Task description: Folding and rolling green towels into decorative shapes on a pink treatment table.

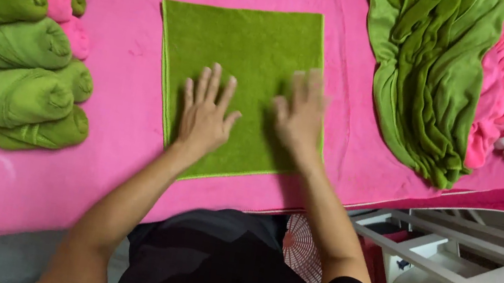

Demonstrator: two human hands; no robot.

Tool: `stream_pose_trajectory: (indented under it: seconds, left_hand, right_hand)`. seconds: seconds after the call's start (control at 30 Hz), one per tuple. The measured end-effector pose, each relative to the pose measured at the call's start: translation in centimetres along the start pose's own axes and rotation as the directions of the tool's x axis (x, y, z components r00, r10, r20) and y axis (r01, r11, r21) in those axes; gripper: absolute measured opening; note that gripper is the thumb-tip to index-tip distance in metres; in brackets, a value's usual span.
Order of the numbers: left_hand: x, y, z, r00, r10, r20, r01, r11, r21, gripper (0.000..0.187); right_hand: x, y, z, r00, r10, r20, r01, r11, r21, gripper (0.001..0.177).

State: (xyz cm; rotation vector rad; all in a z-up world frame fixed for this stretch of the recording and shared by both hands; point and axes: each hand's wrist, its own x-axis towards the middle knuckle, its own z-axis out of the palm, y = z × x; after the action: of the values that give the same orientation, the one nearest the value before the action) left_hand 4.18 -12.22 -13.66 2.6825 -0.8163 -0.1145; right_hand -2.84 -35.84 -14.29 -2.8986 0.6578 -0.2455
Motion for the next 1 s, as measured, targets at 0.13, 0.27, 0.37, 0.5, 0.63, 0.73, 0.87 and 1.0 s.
stream_pose_trajectory:
  seconds: [0.13, 0.27, 0.37, 0.5, 0.63, 0.73, 0.87, 1.0]
  left_hand:
    - [-3.4, -2.4, 1.3, 0.989, 0.064, 0.13, -0.069, 0.997, 0.032, 0.086]
    - [-7.1, -6.7, 0.2, 0.996, 0.043, 0.077, -0.045, 0.999, 0.028, 0.082]
    - [-8.7, -9.5, 0.3, 0.995, 0.086, 0.049, -0.086, 0.996, -0.013, 0.075]
    - [-9.5, -12.9, 1.7, 0.979, 0.193, -0.07, -0.198, 0.978, -0.07, 0.053]
    - [-9.0, -14.7, 3.5, 0.911, 0.395, -0.117, -0.404, 0.912, -0.066, 0.068]
    - [-8.4, -14.8, 2.1, 0.891, 0.437, -0.125, -0.448, 0.891, -0.073, 0.073]
    - [-7.9, -13.9, 0.7, 0.87, 0.449, -0.204, -0.478, 0.871, -0.118, 0.076]
    - [-5.9, -14.5, 1.8, 0.865, 0.42, -0.274, -0.465, 0.876, -0.127, 0.053]
  right_hand:
    - [-4.0, -2.5, 0.3, 0.964, -0.107, 0.245, 0.099, 0.994, 0.047, 0.084]
    - [-5.4, 3.3, 0.5, 0.994, -0.05, 0.098, 0.047, 0.998, 0.034, 0.083]
    - [-7.0, 7.2, -0.8, 0.996, 0.005, 0.086, -0.012, 0.996, 0.085, 0.08]
    - [-9.1, 7.8, 1.4, 0.971, -0.123, -0.204, 0.116, 0.992, -0.044, 0.086]
    - [-13.1, -2.6, 3.3, 0.808, -0.562, -0.174, 0.588, 0.768, 0.251, 0.015]
    - [-14.9, -11.5, 2.8, 0.594, -0.805, -0.012, 0.725, 0.528, 0.441, 0.043]
    - [-15.6, -15.9, 6.5, 0.414, -0.909, 0.051, 0.87, 0.411, 0.272, 0.024]
    - [-16.1, -16.9, 7.8, 0.431, -0.902, 0.033, 0.893, 0.431, 0.131, 0.012]
